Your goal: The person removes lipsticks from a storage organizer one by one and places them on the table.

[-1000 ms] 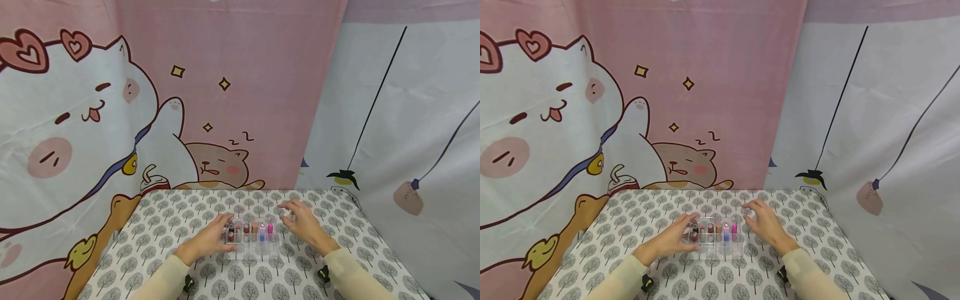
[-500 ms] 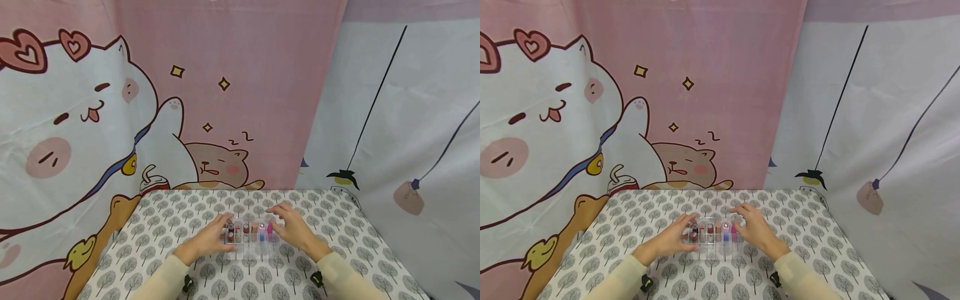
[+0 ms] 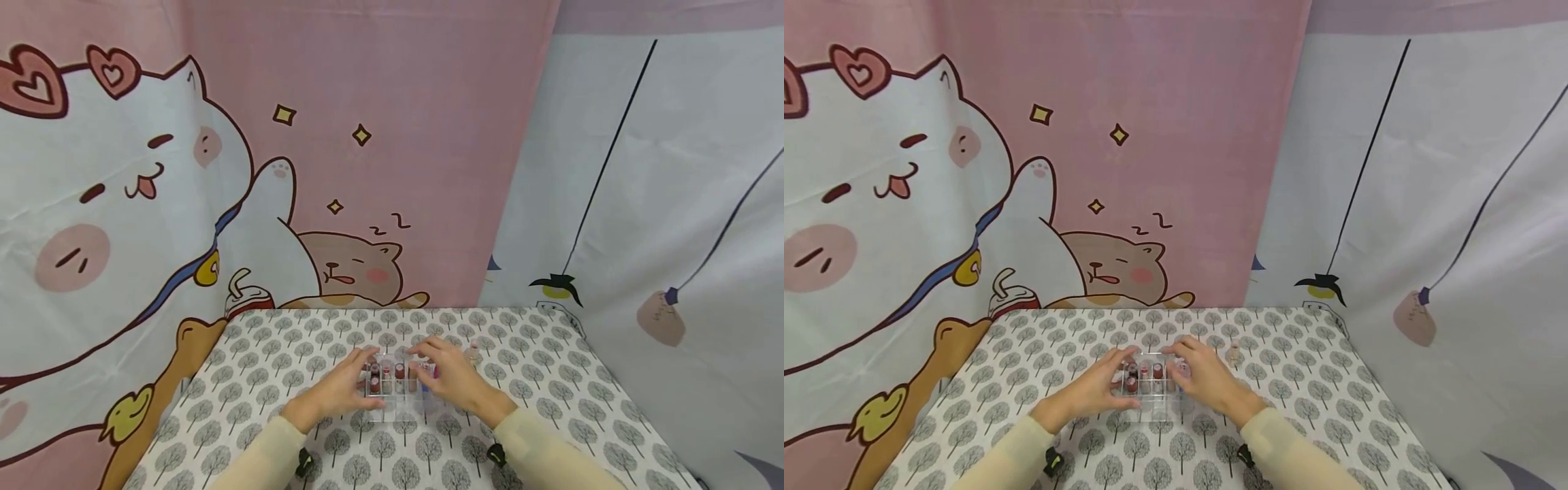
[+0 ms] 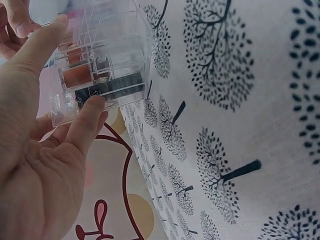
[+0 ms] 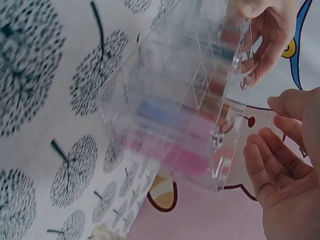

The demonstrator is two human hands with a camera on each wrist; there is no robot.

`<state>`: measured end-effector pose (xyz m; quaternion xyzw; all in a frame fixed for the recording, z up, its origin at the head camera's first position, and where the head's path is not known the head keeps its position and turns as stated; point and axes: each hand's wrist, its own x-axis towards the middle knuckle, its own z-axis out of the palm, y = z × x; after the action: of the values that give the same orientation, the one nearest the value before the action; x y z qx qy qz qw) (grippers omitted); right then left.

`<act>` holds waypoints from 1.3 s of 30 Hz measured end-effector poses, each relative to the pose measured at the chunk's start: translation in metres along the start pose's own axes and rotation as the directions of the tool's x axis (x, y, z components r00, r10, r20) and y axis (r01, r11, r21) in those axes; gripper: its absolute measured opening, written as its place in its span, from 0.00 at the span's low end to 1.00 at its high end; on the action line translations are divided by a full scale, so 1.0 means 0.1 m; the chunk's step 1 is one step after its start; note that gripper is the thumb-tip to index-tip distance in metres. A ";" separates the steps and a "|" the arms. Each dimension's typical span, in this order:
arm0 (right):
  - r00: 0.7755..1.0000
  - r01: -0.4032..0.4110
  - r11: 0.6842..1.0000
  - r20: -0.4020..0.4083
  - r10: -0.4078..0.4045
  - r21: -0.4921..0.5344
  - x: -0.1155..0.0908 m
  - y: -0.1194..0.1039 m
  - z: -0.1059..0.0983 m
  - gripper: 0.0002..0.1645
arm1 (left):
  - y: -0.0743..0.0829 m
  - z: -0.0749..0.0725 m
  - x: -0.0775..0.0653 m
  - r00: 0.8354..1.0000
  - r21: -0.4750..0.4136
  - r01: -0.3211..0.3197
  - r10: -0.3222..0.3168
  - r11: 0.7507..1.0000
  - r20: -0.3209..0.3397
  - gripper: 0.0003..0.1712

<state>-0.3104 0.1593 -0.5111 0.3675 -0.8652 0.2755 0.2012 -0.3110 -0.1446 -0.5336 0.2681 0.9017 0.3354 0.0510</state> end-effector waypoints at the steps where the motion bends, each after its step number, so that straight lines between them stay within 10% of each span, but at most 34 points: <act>1: 1.000 0.011 1.000 0.005 -0.011 0.009 0.01 -0.01 0.01 0.19 | -0.01 0.01 0.00 1.000 0.000 0.001 -0.001 1.000 -0.002 0.67; 17: 0.980 -0.072 0.995 0.188 0.057 0.075 0.10 -0.24 0.29 0.25 | -0.02 0.02 -0.01 0.999 -0.002 -0.033 0.033 0.999 -0.010 0.67; 39: 0.970 -0.067 0.992 0.241 0.040 0.105 0.19 -0.30 0.55 0.21 | -0.05 0.01 -0.02 0.999 -0.116 -0.047 0.048 0.992 0.008 0.67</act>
<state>-0.3084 0.0981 -0.5333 0.3853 -0.8758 0.2829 0.0671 -0.3113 -0.1487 -0.5375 0.2878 0.8738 0.3869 0.0632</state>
